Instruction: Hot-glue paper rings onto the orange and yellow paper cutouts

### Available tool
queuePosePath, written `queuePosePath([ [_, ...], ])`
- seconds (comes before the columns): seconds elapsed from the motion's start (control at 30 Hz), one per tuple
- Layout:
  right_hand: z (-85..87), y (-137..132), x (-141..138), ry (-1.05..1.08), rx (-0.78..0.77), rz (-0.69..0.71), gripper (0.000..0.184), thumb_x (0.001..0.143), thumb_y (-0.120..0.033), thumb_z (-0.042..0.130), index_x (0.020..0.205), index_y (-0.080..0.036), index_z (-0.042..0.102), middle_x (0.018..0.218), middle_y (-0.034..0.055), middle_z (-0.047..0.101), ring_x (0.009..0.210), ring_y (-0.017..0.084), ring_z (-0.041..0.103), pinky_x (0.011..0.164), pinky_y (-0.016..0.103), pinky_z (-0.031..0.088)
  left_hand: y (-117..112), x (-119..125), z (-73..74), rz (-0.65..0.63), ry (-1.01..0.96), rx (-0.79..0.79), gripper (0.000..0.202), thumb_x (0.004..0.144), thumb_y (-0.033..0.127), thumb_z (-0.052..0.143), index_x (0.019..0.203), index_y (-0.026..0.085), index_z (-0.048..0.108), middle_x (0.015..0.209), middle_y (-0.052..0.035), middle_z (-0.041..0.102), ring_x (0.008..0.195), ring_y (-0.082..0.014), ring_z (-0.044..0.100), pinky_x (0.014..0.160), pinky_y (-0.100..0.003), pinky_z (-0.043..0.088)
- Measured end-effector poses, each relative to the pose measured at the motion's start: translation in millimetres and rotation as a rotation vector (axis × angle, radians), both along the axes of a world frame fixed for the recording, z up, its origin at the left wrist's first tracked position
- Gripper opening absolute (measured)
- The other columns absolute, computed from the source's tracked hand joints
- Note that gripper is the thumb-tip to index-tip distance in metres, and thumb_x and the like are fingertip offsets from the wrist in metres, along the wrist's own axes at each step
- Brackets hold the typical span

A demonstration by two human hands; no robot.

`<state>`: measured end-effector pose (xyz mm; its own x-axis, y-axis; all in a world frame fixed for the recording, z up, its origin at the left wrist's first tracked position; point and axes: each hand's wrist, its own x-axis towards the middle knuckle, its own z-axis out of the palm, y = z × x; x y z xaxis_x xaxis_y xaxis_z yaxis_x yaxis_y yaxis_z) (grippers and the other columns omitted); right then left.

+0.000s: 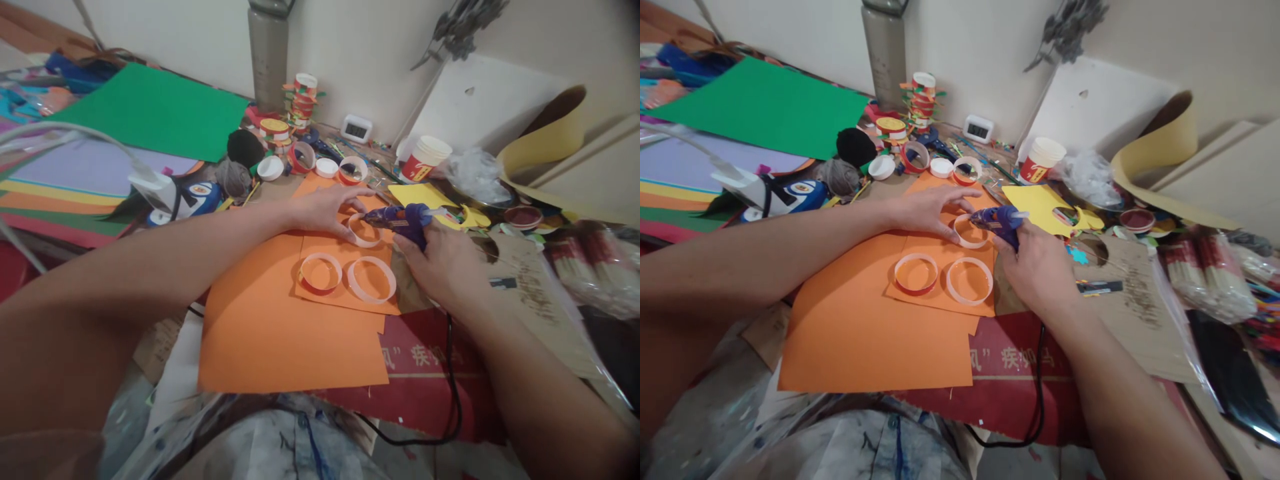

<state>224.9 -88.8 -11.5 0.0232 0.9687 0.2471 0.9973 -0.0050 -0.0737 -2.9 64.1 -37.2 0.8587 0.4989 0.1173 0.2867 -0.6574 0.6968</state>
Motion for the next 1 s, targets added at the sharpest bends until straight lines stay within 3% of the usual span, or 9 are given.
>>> queuePosePath([
  [0.33, 11.8, -9, 2, -0.071, 0.001, -0.031, 0.041, 0.107, -0.050, 0.052, 0.117, -0.016, 0.073, 0.102, 0.0224, 0.079, 0.090, 0.038, 0.073, 0.077, 0.045, 0.051, 1, -1, -4.0, -0.014, -0.025, -0.020, 0.112, 0.078, 0.049, 0.084, 0.177, 0.024, 0.037, 0.151, -0.0138, 0.075, 0.142, -0.0290, 0.068, 0.122, -0.040, 0.047],
  [0.53, 19.8, -14, -2, -0.071, -0.052, -0.065, 0.042, 0.107, -0.051, 0.052, 0.115, -0.015, 0.072, 0.105, 0.0250, 0.079, 0.093, 0.040, 0.074, 0.078, 0.045, 0.051, -2, -3, -0.8, 0.005, -0.016, -0.008, 0.112, 0.078, 0.050, 0.083, 0.175, 0.019, 0.038, 0.152, -0.0153, 0.074, 0.145, -0.0291, 0.066, 0.125, -0.040, 0.044],
  [0.83, 12.0, -10, -5, 0.017, -0.014, 0.025, 0.034, 0.106, -0.043, 0.054, 0.114, -0.017, 0.074, 0.105, 0.0210, 0.082, 0.100, 0.038, 0.077, 0.083, 0.043, 0.054, -3, -6, 5.8, 0.037, 0.070, -0.001, 0.116, 0.076, 0.054, 0.087, 0.176, 0.019, 0.038, 0.156, -0.0161, 0.072, 0.152, -0.0331, 0.061, 0.132, -0.046, 0.038],
  [1.0, 12.5, -11, -11, 0.002, -0.066, 0.012, 0.033, 0.107, -0.039, 0.052, 0.118, -0.018, 0.075, 0.108, 0.0200, 0.083, 0.099, 0.038, 0.078, 0.080, 0.042, 0.053, -5, -8, 7.8, 0.049, 0.075, -0.015, 0.114, 0.078, 0.054, 0.087, 0.175, 0.019, 0.039, 0.157, -0.0166, 0.072, 0.152, -0.0314, 0.063, 0.128, -0.044, 0.043],
])
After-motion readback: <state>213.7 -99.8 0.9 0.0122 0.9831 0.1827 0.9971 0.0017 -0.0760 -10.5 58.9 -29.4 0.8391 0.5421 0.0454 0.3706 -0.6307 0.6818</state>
